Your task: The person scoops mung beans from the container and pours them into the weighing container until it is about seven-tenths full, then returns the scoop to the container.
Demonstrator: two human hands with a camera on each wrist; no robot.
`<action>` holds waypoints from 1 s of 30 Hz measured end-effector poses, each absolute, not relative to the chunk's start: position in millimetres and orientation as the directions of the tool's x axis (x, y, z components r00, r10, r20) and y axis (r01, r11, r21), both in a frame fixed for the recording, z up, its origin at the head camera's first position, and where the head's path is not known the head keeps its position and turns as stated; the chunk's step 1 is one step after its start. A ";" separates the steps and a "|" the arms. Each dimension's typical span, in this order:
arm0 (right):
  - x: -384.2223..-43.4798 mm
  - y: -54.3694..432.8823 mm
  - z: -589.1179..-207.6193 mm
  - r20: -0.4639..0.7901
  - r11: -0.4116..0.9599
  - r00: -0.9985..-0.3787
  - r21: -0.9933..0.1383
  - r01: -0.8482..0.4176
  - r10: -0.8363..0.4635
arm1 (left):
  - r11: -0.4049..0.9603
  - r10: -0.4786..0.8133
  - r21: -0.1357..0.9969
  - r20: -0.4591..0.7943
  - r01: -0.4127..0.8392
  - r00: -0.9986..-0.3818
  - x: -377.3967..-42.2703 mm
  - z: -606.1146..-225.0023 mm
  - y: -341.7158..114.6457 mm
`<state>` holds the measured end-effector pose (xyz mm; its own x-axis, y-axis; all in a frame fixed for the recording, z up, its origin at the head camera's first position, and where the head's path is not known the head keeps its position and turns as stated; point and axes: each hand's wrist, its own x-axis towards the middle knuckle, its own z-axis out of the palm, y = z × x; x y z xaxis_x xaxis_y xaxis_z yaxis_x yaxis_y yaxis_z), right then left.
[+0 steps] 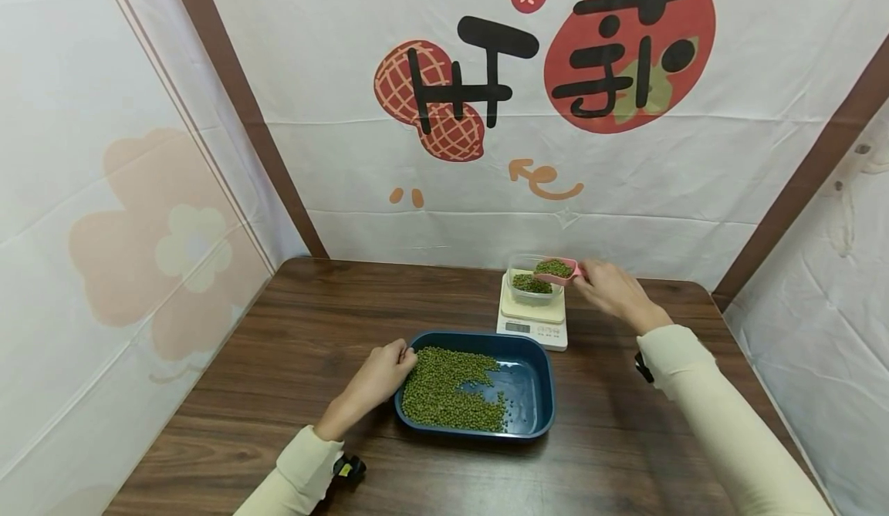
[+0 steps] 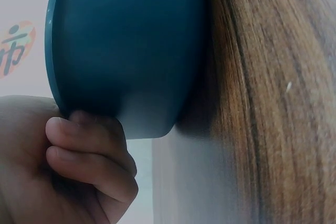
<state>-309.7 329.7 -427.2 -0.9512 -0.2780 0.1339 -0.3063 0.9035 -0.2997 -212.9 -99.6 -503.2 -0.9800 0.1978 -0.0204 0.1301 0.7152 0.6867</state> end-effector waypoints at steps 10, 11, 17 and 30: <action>-312.2 329.8 -422.3 0.099 0.913 -0.957 -0.285 -0.291 -0.274 | 0.721 0.197 0.681 -0.028 0.126 -0.980 -213.0 -502.9 -99.0; -312.7 330.1 -422.5 0.098 0.914 -0.957 -0.284 -0.290 -0.273 | 0.721 0.196 0.681 -0.028 0.125 -0.980 -213.0 -502.8 -98.9; -313.4 330.6 -421.2 0.102 0.915 -0.954 -0.271 -0.298 -0.281 | 0.726 0.191 0.677 -0.023 0.125 -0.981 -213.0 -501.4 -98.3; -312.6 330.4 -418.3 0.104 0.916 -0.951 -0.257 -0.309 -0.292 | 0.723 0.194 0.680 -0.031 0.122 -0.980 -212.4 -502.4 -99.5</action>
<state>-312.6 330.4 -418.3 -0.9508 -0.2917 0.1044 -0.3091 0.9157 -0.2567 -212.4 -99.5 -502.4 -0.9804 0.1944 -0.0310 0.1218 0.7228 0.6802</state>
